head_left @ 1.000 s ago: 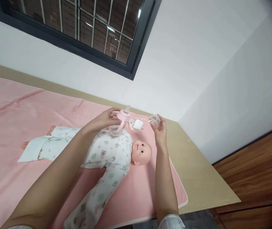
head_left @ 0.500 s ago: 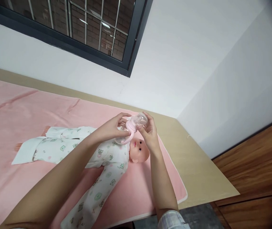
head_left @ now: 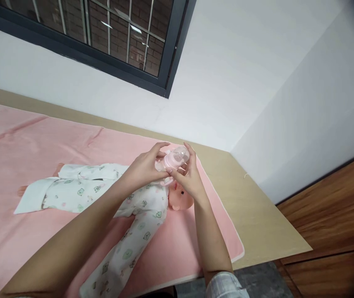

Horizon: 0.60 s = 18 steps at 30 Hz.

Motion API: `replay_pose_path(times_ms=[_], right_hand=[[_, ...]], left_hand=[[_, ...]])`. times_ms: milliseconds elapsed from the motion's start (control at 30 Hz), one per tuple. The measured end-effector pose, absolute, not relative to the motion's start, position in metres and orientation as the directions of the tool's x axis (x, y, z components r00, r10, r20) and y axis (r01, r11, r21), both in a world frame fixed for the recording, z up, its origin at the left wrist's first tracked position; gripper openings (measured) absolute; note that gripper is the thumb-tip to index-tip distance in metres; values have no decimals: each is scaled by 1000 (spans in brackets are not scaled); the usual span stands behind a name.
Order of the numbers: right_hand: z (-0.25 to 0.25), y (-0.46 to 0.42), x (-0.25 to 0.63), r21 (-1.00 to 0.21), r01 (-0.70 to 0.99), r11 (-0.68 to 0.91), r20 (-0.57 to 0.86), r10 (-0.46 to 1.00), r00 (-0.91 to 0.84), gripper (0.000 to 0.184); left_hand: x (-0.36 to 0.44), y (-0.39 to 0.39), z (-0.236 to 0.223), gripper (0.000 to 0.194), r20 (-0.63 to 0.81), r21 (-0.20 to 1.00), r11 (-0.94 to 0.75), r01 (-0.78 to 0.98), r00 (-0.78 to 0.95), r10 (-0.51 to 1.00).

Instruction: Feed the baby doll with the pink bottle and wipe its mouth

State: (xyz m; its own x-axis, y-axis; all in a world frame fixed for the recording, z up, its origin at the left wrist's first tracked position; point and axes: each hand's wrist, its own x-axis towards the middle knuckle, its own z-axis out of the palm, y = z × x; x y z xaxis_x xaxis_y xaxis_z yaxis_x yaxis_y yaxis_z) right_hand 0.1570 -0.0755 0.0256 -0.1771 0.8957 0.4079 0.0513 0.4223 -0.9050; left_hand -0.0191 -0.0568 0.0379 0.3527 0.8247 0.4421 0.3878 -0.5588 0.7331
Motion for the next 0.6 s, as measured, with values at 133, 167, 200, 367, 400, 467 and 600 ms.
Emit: replay_pose_path(times_ms=[133,167,200,367,400,467,600], right_hand=[[25,-79,152,-902,13,432,428,897,-112,103],[25,-80,151,-899,9,438,436,895,-97,102],[26,-80,151,-896,7,445,443,893,-83,101],[26,-66,165,-844,35,535,536,844,28,103],[26,-60,172,-828,67,557,561,825,72,104],[21,-46,190,-799,168,578,601,779,180,106],[1,-16,239,-758,458,465,636,683,360,104]], left_hand=[[-13,-64,38,73,541,593,-609,526,299,786],[-12,-64,37,71,561,567,-624,538,302,770],[-10,-65,36,68,577,546,-638,543,308,756],[-4,-73,35,48,686,421,-738,528,347,639],[-3,-78,37,43,719,398,-768,502,349,601],[-4,-92,44,34,777,382,-840,385,359,517],[-13,-137,61,37,740,426,-901,-83,605,294]])
